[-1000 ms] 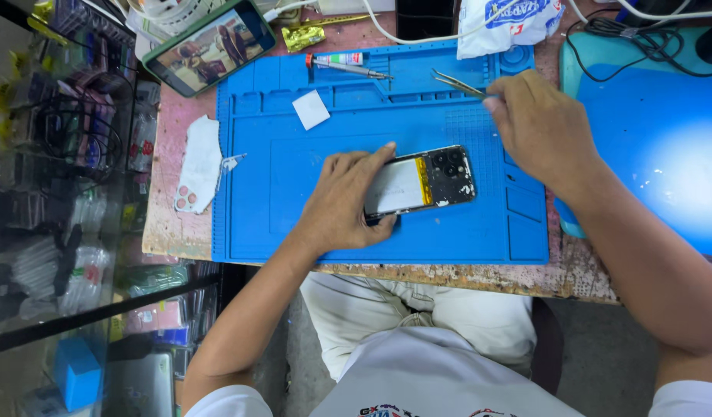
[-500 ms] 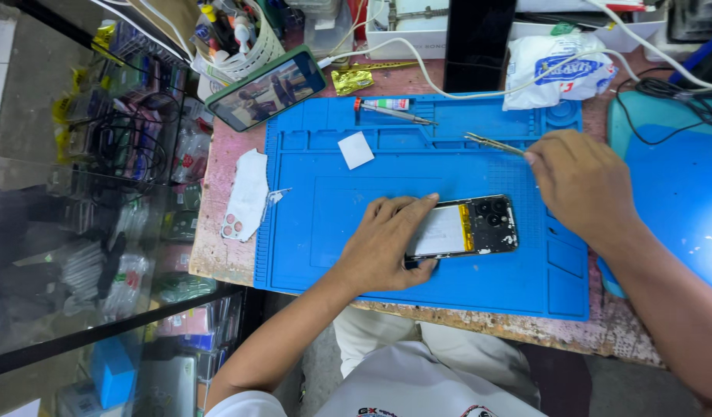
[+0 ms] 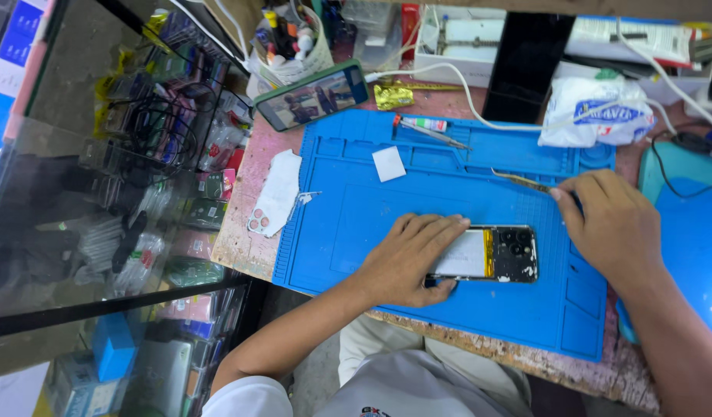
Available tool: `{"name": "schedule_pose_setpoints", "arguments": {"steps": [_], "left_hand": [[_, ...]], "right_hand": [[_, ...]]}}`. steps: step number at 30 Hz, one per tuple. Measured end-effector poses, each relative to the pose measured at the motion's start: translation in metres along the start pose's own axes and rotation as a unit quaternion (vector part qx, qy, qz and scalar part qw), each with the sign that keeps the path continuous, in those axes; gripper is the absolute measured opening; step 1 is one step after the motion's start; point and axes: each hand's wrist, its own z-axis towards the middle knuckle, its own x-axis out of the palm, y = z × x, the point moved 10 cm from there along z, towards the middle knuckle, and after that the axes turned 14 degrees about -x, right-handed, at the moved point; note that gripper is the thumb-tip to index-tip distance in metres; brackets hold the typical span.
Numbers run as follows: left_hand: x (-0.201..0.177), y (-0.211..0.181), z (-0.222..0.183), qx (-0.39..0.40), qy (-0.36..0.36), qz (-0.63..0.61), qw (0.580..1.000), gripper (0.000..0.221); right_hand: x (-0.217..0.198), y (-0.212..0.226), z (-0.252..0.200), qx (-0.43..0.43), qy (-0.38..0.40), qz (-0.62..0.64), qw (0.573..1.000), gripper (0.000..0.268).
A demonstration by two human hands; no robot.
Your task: The person disassembles a mobile phone by removing the back cover and unscrewing components using a small screwdriver and tweezers.
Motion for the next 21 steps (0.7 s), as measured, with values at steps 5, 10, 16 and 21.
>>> {"name": "schedule_pose_setpoints", "arguments": {"steps": [5, 10, 16, 21], "left_hand": [[-0.028, -0.002, -0.003, 0.013, -0.096, -0.057, 0.994, 0.075], [-0.102, 0.041, -0.013, -0.034, -0.349, 0.002, 0.936, 0.035], [-0.229, 0.124, 0.012, -0.079, -0.504, 0.001, 0.860, 0.031], [-0.260, 0.118, 0.030, -0.106, -0.483, 0.101, 0.863, 0.021]], "right_hand": [[0.000, -0.003, 0.000, -0.005, -0.005, 0.030, 1.000, 0.015], [0.008, -0.020, -0.007, 0.030, -0.006, 0.051, 0.998, 0.015], [0.005, -0.018, -0.011, -0.026, -0.037, 0.009, 0.999, 0.020], [0.005, -0.017, -0.012, -0.029, -0.055, 0.006, 0.998, 0.017]]}}
